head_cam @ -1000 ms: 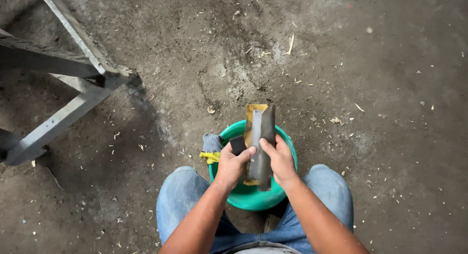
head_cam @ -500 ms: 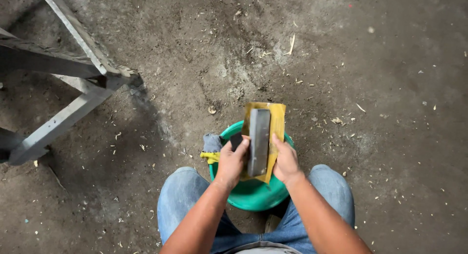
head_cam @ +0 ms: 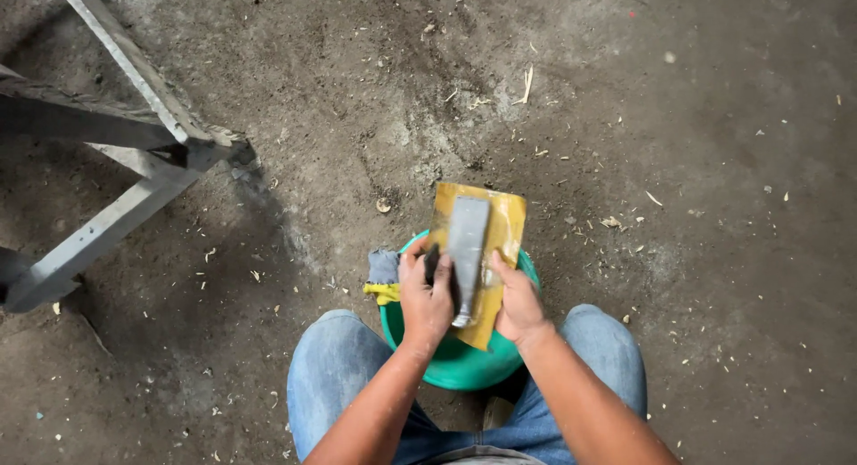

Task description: The person sits on the floor and prepares a sanding block by wrapping it with a yellow sheet. They then use the sanding block and a yellow cloth to sand and wipe a large, light-colored surface, repeatedly dipping the cloth into a green bucket of water.

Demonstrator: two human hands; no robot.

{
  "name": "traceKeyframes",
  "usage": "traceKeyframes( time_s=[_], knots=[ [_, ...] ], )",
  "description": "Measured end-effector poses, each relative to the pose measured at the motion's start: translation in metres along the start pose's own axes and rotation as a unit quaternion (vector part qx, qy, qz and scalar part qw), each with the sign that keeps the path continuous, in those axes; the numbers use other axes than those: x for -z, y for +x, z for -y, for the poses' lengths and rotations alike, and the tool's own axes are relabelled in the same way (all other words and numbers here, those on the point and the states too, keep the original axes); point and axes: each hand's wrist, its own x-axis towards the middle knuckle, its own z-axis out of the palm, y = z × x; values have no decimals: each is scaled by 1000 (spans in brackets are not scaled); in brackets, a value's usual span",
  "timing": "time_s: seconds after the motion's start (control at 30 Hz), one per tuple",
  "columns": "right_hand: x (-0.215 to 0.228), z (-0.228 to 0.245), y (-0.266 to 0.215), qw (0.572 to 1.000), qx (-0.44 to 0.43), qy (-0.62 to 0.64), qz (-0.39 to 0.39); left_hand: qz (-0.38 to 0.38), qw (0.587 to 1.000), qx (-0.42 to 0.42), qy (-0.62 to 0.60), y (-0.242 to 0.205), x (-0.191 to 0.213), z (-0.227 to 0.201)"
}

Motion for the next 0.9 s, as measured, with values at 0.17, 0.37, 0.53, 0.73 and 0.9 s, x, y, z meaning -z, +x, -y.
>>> traceKeyframes(
  time_s=[0.17,0.37,0.53,0.73,0.9],
  knots=[
    [-36,12,-8,1000,3,3,-21,4,998,32,-52,8,-5,-22],
    [-108,60,-63,995,54,-78,-32,0,999,41,11,4,26,-158],
    [-217,134,-138,992,62,-110,-14,14,994,42,-99,-5,74,-289],
    [-367,187,-238,979,107,-167,-39,110,967,95,-208,-33,163,-470],
    [-448,206,-292,979,103,-174,15,124,969,65,-203,-54,225,-554]
  ],
)
